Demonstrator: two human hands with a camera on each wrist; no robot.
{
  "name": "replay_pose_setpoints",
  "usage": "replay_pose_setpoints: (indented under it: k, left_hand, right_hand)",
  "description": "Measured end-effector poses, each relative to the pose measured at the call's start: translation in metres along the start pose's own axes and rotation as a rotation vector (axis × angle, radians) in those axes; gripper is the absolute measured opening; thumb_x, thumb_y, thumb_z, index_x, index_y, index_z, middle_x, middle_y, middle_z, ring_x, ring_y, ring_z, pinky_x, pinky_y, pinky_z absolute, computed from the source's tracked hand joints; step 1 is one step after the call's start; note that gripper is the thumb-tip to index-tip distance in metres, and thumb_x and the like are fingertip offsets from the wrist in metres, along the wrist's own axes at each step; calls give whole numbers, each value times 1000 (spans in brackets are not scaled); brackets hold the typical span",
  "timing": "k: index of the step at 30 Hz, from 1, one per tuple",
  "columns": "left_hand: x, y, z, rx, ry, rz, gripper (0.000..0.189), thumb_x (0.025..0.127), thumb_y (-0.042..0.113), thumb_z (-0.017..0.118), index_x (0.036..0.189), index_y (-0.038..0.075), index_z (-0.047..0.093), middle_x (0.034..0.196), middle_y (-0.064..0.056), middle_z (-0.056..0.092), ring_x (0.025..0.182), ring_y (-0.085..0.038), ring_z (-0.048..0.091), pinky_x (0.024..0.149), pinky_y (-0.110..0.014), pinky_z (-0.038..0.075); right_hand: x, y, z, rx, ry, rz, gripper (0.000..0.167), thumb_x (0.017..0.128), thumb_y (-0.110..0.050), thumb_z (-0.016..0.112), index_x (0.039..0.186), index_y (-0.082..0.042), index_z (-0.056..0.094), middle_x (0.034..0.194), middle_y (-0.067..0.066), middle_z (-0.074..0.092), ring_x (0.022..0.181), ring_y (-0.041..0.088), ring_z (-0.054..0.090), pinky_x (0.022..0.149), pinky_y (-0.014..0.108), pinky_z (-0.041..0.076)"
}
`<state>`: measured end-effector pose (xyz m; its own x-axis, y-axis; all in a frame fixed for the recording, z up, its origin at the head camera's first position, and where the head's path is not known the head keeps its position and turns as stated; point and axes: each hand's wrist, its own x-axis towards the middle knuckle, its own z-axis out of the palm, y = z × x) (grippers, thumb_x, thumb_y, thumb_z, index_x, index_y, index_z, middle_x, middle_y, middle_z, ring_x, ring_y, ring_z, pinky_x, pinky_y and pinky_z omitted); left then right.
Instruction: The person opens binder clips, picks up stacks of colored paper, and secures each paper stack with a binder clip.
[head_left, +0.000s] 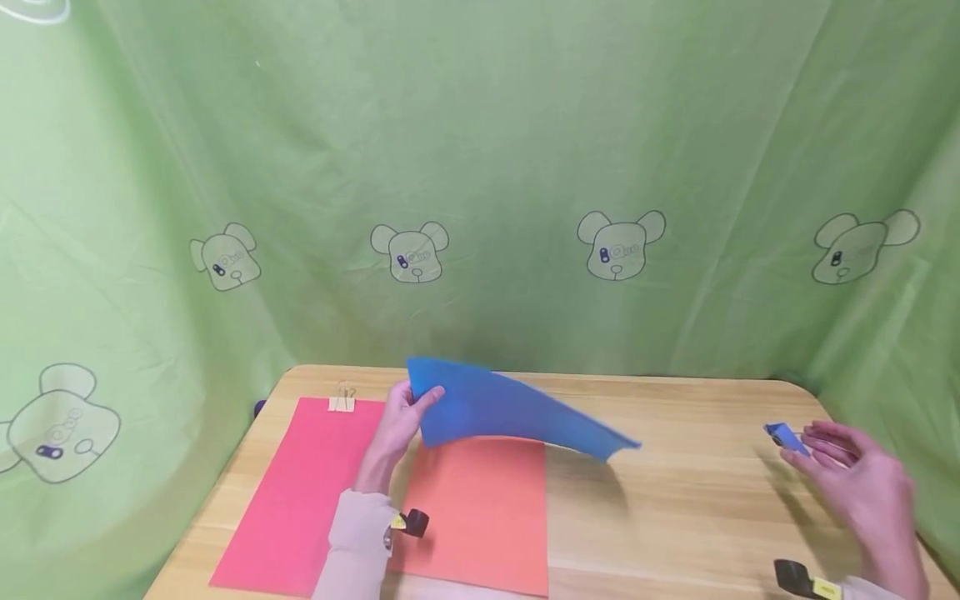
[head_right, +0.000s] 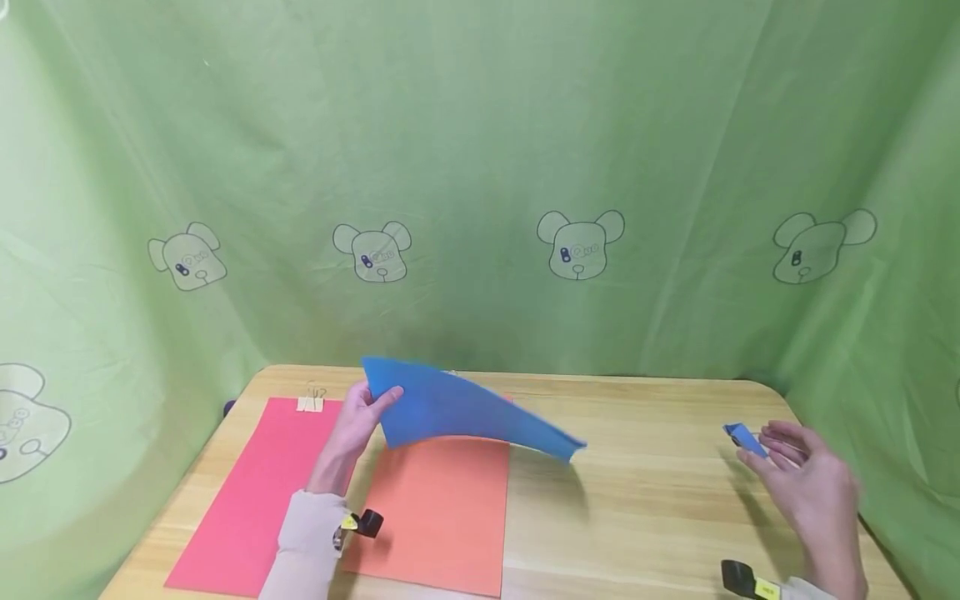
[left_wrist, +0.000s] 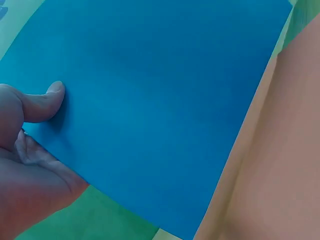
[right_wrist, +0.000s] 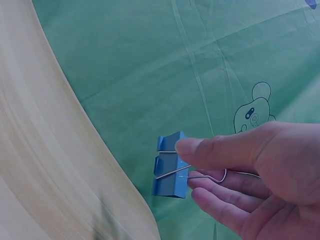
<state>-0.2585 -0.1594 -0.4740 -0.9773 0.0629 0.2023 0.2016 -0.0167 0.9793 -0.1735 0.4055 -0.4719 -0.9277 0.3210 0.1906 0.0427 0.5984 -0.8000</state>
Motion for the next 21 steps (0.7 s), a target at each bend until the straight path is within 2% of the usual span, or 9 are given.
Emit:
replay_pose_setpoints:
  k: [7, 9, 11, 13, 14, 16, 18, 19, 21]
  left_hand:
    - [1, -12, -6, 28, -11, -47, 6, 99, 1, 64, 103, -3, 65, 92, -5, 71, 97, -17, 66, 95, -36, 50]
    - [1, -19, -7, 31, -20, -60, 8, 98, 1, 65, 104, -4, 65, 93, -6, 71, 97, -17, 67, 96, -38, 50]
    - [2, -26, -7, 36, -32, -85, 9, 97, 3, 67, 103, -3, 65, 94, -6, 72, 97, -17, 68, 96, -39, 52]
    - [2, -32, -7, 37, -58, -106, 11, 96, 5, 69, 104, -2, 66, 97, -6, 73, 97, -18, 69, 96, -41, 53]
    - [2, -35, -8, 46, -77, -116, 12, 95, 7, 71, 103, -1, 67, 95, -5, 72, 95, -18, 68, 95, -40, 54]
    - [2, -40, -8, 54, -121, -115, 12, 93, 7, 73, 103, 1, 69, 95, -3, 73, 95, -16, 69, 93, -38, 55]
    - [2, -43, -9, 50, -185, -48, 13, 92, 1, 72, 104, -2, 72, 96, -2, 75, 95, -15, 69, 92, -33, 54]
    - [3, -44, -10, 53, -215, 11, 13, 92, -2, 69, 104, -5, 72, 95, -1, 75, 94, -14, 69, 90, -31, 54]
    - [3, -45, -10, 15, -287, 151, 18, 93, -12, 61, 108, -14, 69, 101, 0, 76, 97, -12, 69, 89, -28, 54]
  right_hand:
    - [-1, -1, 3, 67, -12, 0, 65, 88, -22, 84, 144, -16, 52, 92, -46, 56, 77, -23, 57, 63, 8, 51]
    - [-1, -1, 3, 47, -15, 9, 71, 88, -24, 83, 148, -7, 49, 91, -46, 57, 77, -24, 56, 63, 8, 50]
    - [-1, -2, 3, 28, -19, 21, 74, 89, -28, 83, 148, -2, 48, 90, -45, 57, 76, -25, 55, 62, 8, 50]
    - [-1, -2, 3, 25, -21, 41, 68, 89, -30, 83, 145, -6, 53, 89, -44, 59, 75, -25, 55, 62, 8, 50]
    - [0, -2, 3, 4, -22, 37, 72, 89, -32, 83, 144, 1, 52, 89, -43, 59, 75, -25, 54, 61, 8, 49]
    - [0, -2, 3, -25, -29, 25, 71, 89, -33, 83, 142, 3, 53, 89, -42, 59, 75, -26, 53, 61, 9, 49]
    - [1, -1, 4, -59, -37, -1, 70, 88, -33, 83, 138, 6, 53, 89, -42, 58, 74, -25, 52, 60, 9, 49]
    - [1, -1, 4, -86, -41, -21, 75, 89, -34, 83, 138, 11, 50, 89, -42, 56, 74, -25, 51, 60, 9, 48]
    - [2, 0, 6, -105, -48, -50, 73, 88, -32, 83, 136, 13, 50, 90, -42, 53, 74, -24, 50, 60, 9, 48]
